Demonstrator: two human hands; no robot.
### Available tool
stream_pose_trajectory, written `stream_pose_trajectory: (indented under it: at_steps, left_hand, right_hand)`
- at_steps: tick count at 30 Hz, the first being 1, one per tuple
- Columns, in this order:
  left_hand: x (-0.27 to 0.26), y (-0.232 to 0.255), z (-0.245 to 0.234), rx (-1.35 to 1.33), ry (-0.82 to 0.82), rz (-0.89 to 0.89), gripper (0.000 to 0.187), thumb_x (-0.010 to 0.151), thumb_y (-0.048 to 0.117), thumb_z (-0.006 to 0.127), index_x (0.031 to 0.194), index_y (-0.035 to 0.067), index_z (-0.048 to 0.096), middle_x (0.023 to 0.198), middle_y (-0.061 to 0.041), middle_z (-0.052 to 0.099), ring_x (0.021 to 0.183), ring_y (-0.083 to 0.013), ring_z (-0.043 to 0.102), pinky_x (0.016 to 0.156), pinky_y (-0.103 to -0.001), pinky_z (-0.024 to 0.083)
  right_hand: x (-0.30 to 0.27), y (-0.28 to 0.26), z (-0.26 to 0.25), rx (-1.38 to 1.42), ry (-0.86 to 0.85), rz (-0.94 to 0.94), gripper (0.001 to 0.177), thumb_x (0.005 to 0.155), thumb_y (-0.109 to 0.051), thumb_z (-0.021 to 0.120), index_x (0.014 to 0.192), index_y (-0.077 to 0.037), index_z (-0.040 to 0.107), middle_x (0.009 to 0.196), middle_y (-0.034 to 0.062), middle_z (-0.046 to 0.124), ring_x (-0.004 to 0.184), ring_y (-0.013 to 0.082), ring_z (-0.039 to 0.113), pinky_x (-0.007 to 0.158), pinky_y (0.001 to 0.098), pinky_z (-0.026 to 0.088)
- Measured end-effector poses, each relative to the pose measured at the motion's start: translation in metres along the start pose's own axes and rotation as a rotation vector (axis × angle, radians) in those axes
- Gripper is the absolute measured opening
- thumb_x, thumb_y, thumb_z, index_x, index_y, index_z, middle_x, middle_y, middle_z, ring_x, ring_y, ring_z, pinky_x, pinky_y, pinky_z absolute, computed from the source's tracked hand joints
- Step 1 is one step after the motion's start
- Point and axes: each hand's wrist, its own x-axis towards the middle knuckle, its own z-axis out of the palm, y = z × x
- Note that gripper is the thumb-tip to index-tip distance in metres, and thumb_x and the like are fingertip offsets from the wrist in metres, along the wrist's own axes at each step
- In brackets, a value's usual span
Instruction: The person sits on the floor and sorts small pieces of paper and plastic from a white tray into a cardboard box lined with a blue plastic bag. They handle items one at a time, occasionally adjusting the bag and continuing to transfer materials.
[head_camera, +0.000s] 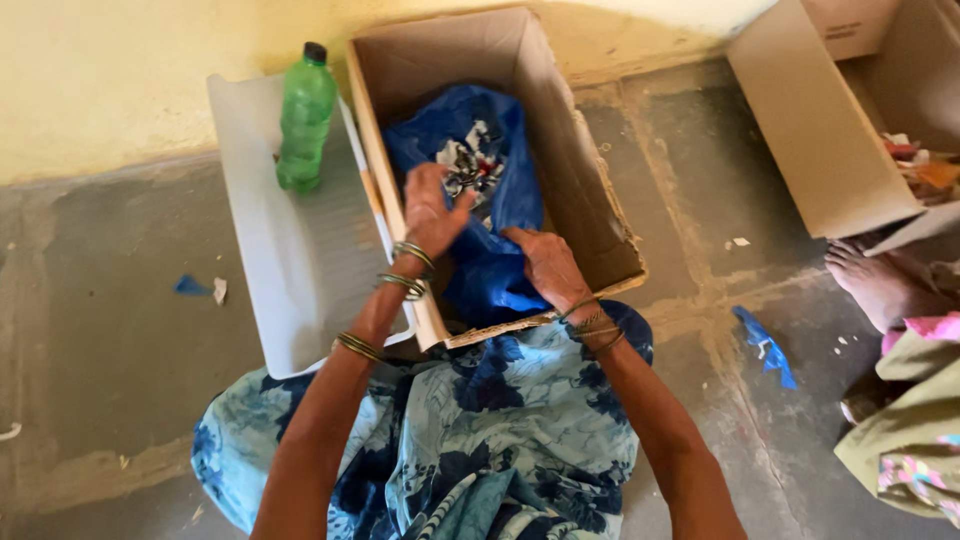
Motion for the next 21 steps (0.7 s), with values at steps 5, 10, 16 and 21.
stream_pose_trajectory:
  at_steps: [5, 10, 16, 21]
  left_hand:
    - [0.016, -0.028, 0.032, -0.060, 0.121, -0.373, 0.088, 0.093, 0.044, 0.080, 0.150, -0.006, 0.034, 0.145, -0.041, 0.039, 0.132, -0.0491, 0.041, 0.112, -0.049, 0.035]
    - [0.015, -0.034, 0.063, -0.472, 0.318, -0.641, 0.103, 0.086, 0.042, 0.082, 0.156, -0.002, 0.022, 0.149, -0.031, 0.044, 0.136, -0.0397, 0.045, 0.116, -0.045, 0.035]
    - [0.021, -0.061, 0.065, -0.733, 0.117, -1.279, 0.067, 0.078, 0.034, 0.087, 0.129, -0.003, 0.064, 0.132, -0.014, 0.063, 0.124, -0.0262, 0.057, 0.107, -0.043, 0.043]
    - [0.017, -0.072, 0.076, -0.743, 0.102, -0.897, 0.047, 0.072, 0.020, 0.083, 0.110, -0.004, 0.071, 0.104, -0.008, 0.072, 0.106, -0.0236, 0.062, 0.100, -0.039, 0.045]
  right_hand:
    - [-0.026, -0.027, -0.037, 0.076, 0.161, -0.107, 0.059, 0.074, 0.018, 0.052, 0.127, -0.004, 0.065, 0.123, 0.0229, 0.068, 0.107, 0.0435, 0.067, 0.091, 0.0445, 0.056]
    - [-0.059, -0.040, -0.056, 0.138, 0.123, 0.067, 0.064, 0.075, 0.018, 0.051, 0.132, -0.008, 0.065, 0.139, 0.0184, 0.061, 0.105, 0.0420, 0.068, 0.086, 0.0436, 0.055]
    - [-0.092, -0.029, -0.057, 0.039, 0.194, -0.089, 0.053, 0.088, -0.001, 0.049, 0.136, -0.011, 0.067, 0.146, 0.0114, 0.058, 0.118, 0.0327, 0.067, 0.087, 0.0349, 0.059]
    - [-0.105, -0.025, -0.059, 0.369, 0.069, 0.220, 0.047, 0.100, -0.025, 0.037, 0.131, -0.012, 0.069, 0.148, 0.0105, 0.059, 0.090, 0.0251, 0.070, 0.052, 0.0336, 0.048]
